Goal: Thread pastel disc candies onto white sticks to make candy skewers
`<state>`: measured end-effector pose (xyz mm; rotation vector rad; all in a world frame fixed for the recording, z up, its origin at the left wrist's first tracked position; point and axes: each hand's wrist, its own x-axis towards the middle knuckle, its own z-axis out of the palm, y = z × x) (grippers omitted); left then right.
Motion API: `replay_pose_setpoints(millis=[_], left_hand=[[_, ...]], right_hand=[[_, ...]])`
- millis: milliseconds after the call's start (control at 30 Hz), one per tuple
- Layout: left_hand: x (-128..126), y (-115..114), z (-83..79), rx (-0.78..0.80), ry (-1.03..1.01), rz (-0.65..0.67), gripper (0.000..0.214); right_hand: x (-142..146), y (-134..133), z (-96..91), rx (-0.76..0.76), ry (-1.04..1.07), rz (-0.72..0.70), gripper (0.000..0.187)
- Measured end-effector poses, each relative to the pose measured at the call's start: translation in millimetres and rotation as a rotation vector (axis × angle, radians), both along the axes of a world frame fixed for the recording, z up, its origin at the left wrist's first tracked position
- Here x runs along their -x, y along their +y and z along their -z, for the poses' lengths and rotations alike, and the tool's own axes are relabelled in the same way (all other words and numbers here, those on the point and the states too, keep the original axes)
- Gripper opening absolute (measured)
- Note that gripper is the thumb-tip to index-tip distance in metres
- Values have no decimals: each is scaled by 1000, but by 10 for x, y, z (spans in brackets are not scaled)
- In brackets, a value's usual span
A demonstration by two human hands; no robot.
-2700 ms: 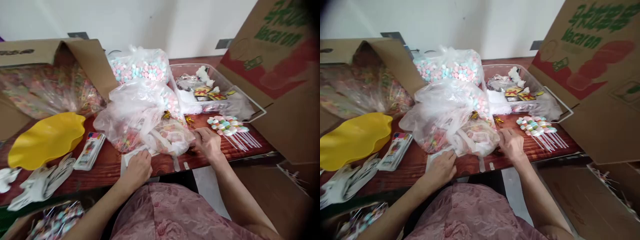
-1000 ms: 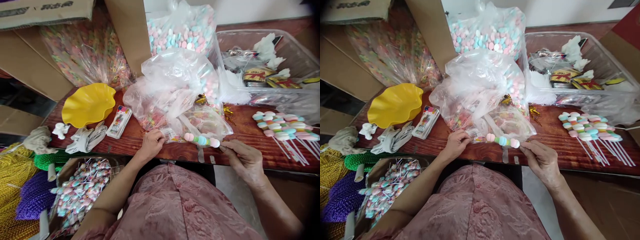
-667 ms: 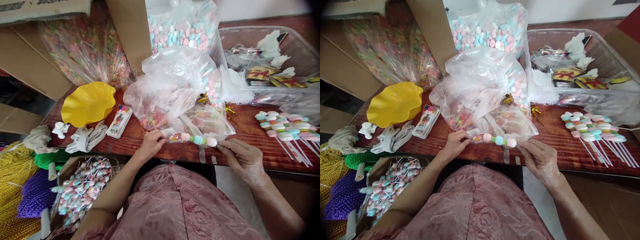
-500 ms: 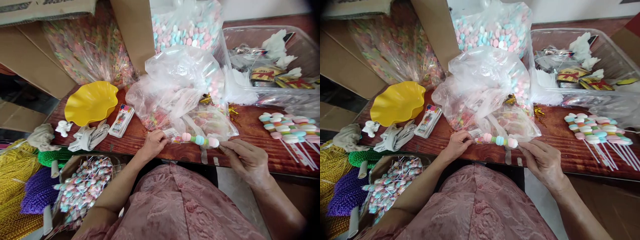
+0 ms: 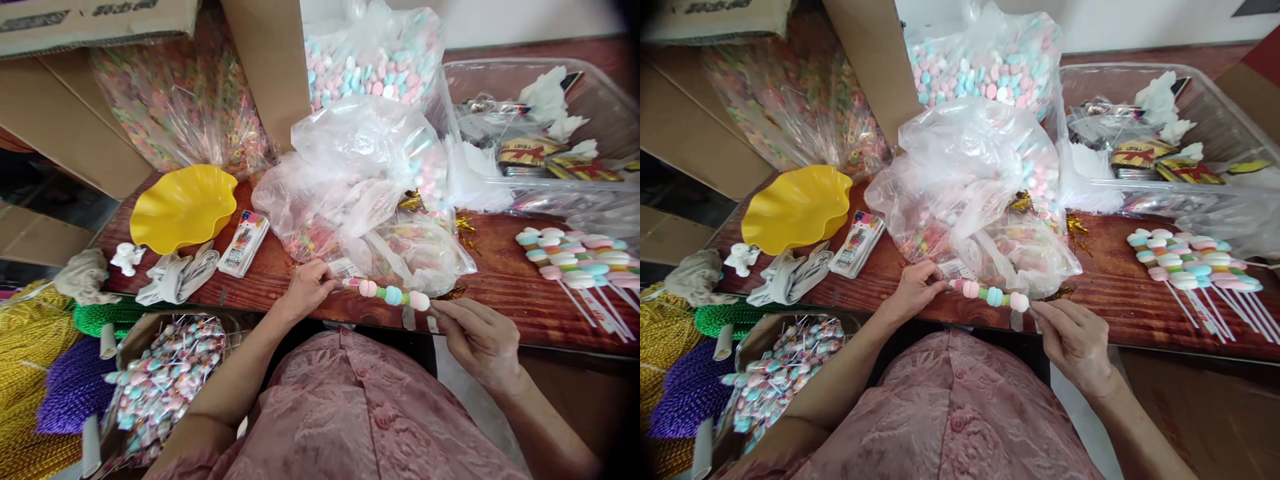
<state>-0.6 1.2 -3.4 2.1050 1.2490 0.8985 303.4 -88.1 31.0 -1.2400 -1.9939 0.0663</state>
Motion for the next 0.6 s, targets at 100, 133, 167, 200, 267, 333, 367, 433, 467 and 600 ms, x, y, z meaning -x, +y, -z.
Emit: replay_pose_setpoints(millis=[100,133,167,200,267,333,367,433,467,600], left_hand=[[8,3,15,-47,10,36,21],[13,3,20,-68,20,49,21],[17,3,24,-90,35,62,21],[22,2,28,-114,55,76,20],[31,-2,35,-169,109,108,18],[38,-6,43,-230,174,144,17],[40,-8,49,-260,203,161,16],[43,-12,60,-320,246,192,15],[44,-14,64,-346,261,206,15],[47,-17,54,-420,283,255,15]], right_hand=[[9,15,25,116,83,26,12],[1,23,27,179,103,33,10],[-13,32,26,255,113,39,10],[-30,42,23,338,113,45,12],[-69,62,6,510,104,39,18],[-99,77,-25,640,109,8,23],[-106,80,-45,671,110,-11,23],[-100,69,-97,638,77,-26,23],[-87,55,-129,565,39,-12,22],[-6,-32,-281,96,-259,84,13]])
